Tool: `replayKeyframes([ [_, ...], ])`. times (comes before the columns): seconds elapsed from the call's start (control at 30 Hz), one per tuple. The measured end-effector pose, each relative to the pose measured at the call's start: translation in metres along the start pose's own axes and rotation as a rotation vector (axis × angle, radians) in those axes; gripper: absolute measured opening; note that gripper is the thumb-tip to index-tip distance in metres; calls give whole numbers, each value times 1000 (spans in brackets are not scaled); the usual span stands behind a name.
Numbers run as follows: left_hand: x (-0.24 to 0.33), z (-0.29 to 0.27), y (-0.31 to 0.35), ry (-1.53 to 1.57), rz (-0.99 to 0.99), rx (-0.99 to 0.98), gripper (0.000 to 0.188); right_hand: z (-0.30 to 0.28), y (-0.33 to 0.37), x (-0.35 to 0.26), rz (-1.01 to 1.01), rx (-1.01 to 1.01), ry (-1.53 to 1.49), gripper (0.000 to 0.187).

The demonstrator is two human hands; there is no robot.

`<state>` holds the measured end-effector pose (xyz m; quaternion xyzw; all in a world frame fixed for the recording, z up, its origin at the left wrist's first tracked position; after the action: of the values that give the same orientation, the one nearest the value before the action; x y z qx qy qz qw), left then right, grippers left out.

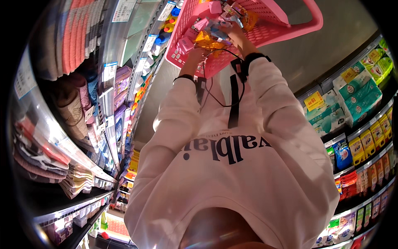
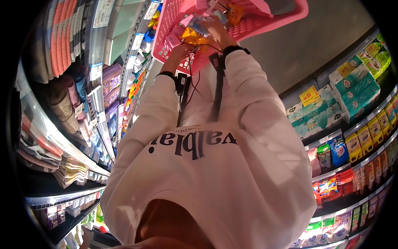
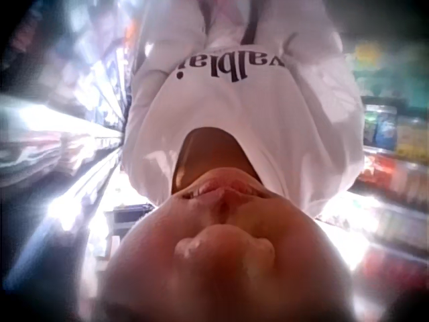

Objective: The person repeatedly picks up bars of soap from a pink shopping basket and places them onto a store shelf. They handle the soap bars one at a time, arranging them in rows on the shelf.

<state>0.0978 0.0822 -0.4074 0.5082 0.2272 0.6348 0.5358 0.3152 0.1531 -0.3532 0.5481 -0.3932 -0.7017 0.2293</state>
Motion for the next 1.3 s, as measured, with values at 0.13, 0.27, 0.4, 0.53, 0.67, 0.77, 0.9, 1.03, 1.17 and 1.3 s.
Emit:
replayKeyframes([
  [0.13,11,-5,13,-374,162,115,27,17,-40,27,268,-416,-660,45],
  [0.27,36,21,40,77,-85,271,24,9,-49,35,-110,-163,562,32],
  [0.4,-56,-59,6,-119,11,407,17,23,-33,76,-459,-174,1265,28],
  [0.53,-97,-100,-34,-389,243,295,21,41,-16,63,-458,72,1563,17],
  [0.67,-123,-111,-67,-453,311,484,23,61,-28,81,-435,137,1967,23],
  [0.77,-144,-118,-90,-581,402,638,23,60,-37,95,-337,209,2275,27],
  [0.9,-163,-145,-104,-325,282,607,26,59,-44,108,-422,287,2200,26],
  [1.03,-69,-66,-75,-689,294,520,31,56,-49,96,-435,127,2022,20],
  [1.17,-28,-27,-44,-1473,606,325,36,54,-48,85,-194,-161,1836,20],
  [1.3,47,40,12,-721,175,236,63,50,-6,27,-313,-173,1487,24],
])
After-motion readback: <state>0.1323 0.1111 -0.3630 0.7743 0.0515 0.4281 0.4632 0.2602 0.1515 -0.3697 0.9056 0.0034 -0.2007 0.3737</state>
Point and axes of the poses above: each hand's wrist, its own y-axis away from the middle knuckle, its own z-axis out of the palm, x = y × z, the point moved 6 cm from there along -y, towards the middle knuckle, and after that the axes turned 3 degrees about z, right-handed, at the moved point
